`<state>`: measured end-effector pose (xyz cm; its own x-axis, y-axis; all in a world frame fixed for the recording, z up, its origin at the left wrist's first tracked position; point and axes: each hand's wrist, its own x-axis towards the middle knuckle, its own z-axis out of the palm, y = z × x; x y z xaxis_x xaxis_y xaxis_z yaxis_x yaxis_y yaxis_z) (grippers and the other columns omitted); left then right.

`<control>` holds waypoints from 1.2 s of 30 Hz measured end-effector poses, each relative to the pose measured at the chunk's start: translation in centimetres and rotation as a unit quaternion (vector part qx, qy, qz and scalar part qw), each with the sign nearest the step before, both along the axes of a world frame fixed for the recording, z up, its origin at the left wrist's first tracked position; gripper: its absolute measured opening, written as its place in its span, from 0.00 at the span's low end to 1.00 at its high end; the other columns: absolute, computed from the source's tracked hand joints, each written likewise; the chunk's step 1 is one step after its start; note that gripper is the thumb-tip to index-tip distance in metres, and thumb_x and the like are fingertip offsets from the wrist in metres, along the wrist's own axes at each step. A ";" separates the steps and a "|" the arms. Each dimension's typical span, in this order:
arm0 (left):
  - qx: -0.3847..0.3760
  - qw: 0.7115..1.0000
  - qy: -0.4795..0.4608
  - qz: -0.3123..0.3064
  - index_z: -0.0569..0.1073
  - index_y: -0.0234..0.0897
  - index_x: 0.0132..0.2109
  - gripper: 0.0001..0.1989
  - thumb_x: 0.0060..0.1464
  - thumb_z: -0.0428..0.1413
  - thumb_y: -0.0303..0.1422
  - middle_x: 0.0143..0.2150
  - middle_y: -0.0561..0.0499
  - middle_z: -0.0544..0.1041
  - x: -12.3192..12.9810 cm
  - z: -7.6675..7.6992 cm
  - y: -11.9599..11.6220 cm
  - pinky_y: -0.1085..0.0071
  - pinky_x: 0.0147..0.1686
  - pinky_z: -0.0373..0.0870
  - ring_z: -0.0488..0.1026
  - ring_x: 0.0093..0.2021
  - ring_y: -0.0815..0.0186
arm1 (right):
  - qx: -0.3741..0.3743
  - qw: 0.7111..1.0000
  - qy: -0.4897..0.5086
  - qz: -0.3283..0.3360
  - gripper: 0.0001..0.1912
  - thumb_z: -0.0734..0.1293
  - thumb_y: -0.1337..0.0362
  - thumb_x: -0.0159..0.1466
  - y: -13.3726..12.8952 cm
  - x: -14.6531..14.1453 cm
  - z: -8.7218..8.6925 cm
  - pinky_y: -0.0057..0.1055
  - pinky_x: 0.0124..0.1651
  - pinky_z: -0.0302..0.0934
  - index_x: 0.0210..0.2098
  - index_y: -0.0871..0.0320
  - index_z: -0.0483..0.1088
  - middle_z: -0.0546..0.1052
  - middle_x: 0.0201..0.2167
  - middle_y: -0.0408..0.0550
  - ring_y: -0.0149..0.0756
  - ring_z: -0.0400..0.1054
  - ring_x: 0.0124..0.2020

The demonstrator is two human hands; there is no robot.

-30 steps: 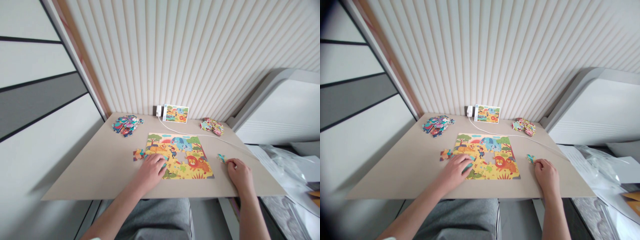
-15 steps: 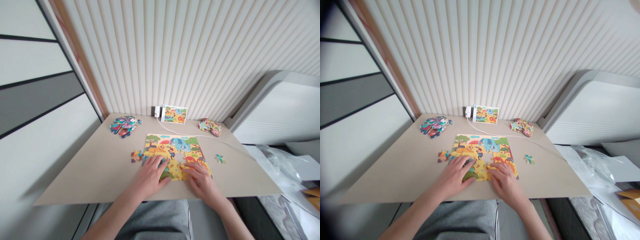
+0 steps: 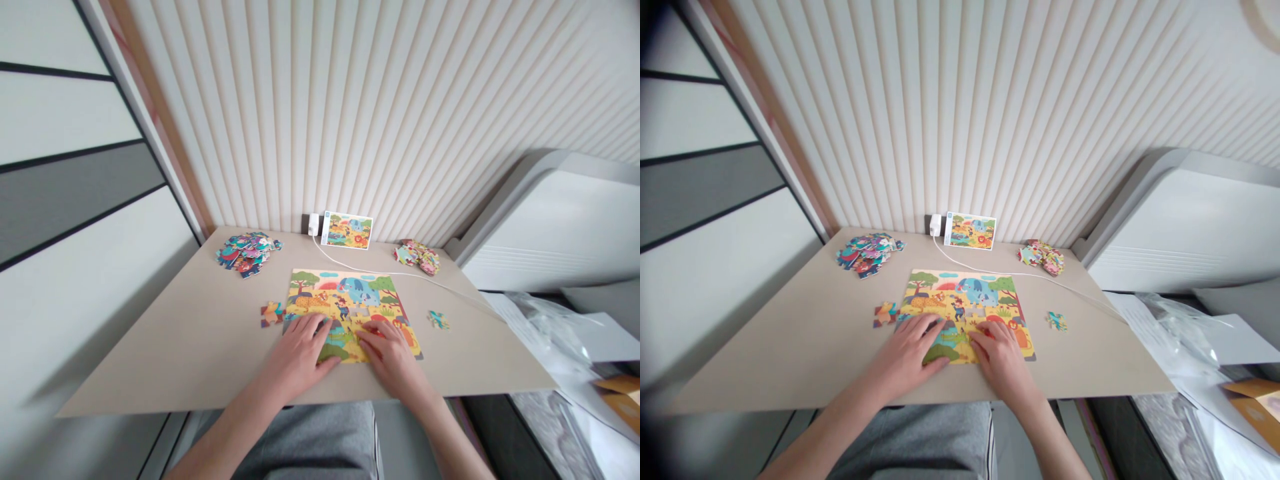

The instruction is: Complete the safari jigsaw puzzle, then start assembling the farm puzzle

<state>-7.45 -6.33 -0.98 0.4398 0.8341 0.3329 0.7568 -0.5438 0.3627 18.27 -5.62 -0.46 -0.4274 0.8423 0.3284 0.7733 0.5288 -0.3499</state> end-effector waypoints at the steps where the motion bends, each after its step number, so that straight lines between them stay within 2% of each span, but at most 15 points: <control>1: 0.001 1.000 0.001 -0.001 0.67 0.41 0.65 0.29 0.61 0.61 0.45 0.61 0.40 0.71 0.0 0.0 0.0 0.50 0.60 0.66 0.69 0.62 0.47 | -0.002 1.000 -0.002 -0.004 0.14 0.62 0.63 0.73 0.5 0.1 0.1 0.47 0.54 0.69 0.50 0.48 0.79 0.77 0.49 0.53 0.46 0.72 0.49; 7: 0.000 1.000 0.008 0.002 0.68 0.41 0.64 0.29 0.59 0.63 0.44 0.61 0.41 0.71 0.0 0.2 -0.1 0.50 0.60 0.66 0.69 0.61 0.47 | -0.020 1.000 -0.002 0.003 0.15 0.62 0.63 0.73 2.4 0.1 0.1 0.45 0.55 0.68 0.52 0.47 0.79 0.77 0.51 0.51 0.45 0.71 0.51; 13: -0.002 1.000 0.006 0.000 0.68 0.41 0.64 0.29 0.59 0.63 0.44 0.60 0.41 0.71 0.1 0.2 -0.1 0.49 0.61 0.66 0.69 0.61 0.47 | -0.019 0.999 -0.030 0.000 0.15 0.62 0.64 0.74 2.6 0.3 0.1 0.44 0.56 0.67 0.52 0.45 0.79 0.77 0.52 0.49 0.44 0.72 0.51; 21: 0.005 1.000 0.000 -0.001 0.69 0.43 0.64 0.29 0.59 0.63 0.44 0.60 0.41 0.71 0.1 0.1 -0.1 0.50 0.60 0.67 0.69 0.61 0.48 | 0.015 0.997 -0.076 0.011 0.13 0.65 0.64 0.72 3.3 0.5 0.4 0.46 0.56 0.65 0.49 0.44 0.80 0.79 0.52 0.48 0.46 0.73 0.51; 25: 0.003 1.000 0.008 0.003 0.69 0.43 0.65 0.29 0.60 0.62 0.44 0.60 0.41 0.71 0.1 0.1 -0.1 0.49 0.60 0.67 0.68 0.61 0.47 | 0.009 0.997 -0.071 0.035 0.13 0.64 0.63 0.73 3.3 0.6 0.8 0.45 0.56 0.65 0.50 0.44 0.79 0.79 0.51 0.47 0.44 0.73 0.51; 28: 0.004 1.000 0.020 0.004 0.69 0.41 0.65 0.28 0.61 0.61 0.44 0.61 0.40 0.71 0.2 0.3 -0.2 0.49 0.60 0.66 0.68 0.61 0.47 | 0.024 0.996 -0.071 0.044 0.13 0.64 0.62 0.73 2.9 0.6 0.9 0.48 0.58 0.64 0.50 0.45 0.79 0.80 0.50 0.48 0.45 0.72 0.51; 32: 0.014 1.000 0.023 -0.002 0.70 0.41 0.65 0.27 0.61 0.60 0.42 0.61 0.40 0.72 0.3 0.6 -0.4 0.49 0.61 0.66 0.68 0.62 0.48 | 0.040 0.997 -0.053 0.045 0.15 0.62 0.63 0.74 2.2 0.6 0.6 0.49 0.58 0.64 0.54 0.48 0.77 0.79 0.53 0.50 0.46 0.71 0.52; 34: 0.020 0.999 0.023 -0.008 0.70 0.42 0.65 0.26 0.62 0.60 0.41 0.61 0.41 0.72 0.3 0.8 -0.5 0.50 0.61 0.65 0.68 0.62 0.48 | 0.051 0.998 -0.037 0.031 0.14 0.61 0.64 0.74 1.8 0.6 0.5 0.48 0.57 0.64 0.52 0.50 0.78 0.80 0.53 0.50 0.46 0.71 0.51; 36: 0.024 0.999 0.026 -0.018 0.70 0.42 0.65 0.25 0.63 0.59 0.40 0.62 0.41 0.73 0.4 0.8 -0.5 0.50 0.62 0.65 0.67 0.63 0.49 | 0.063 0.998 -0.024 0.013 0.13 0.61 0.64 0.74 1.4 0.5 0.3 0.46 0.55 0.63 0.46 0.52 0.79 0.81 0.48 0.51 0.45 0.72 0.49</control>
<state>-7.08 -6.79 -0.16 0.4861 0.8013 0.3488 0.7540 -0.5864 0.2962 18.80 -4.18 -0.13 -0.4668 0.7837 0.4097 0.7730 0.5867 -0.2414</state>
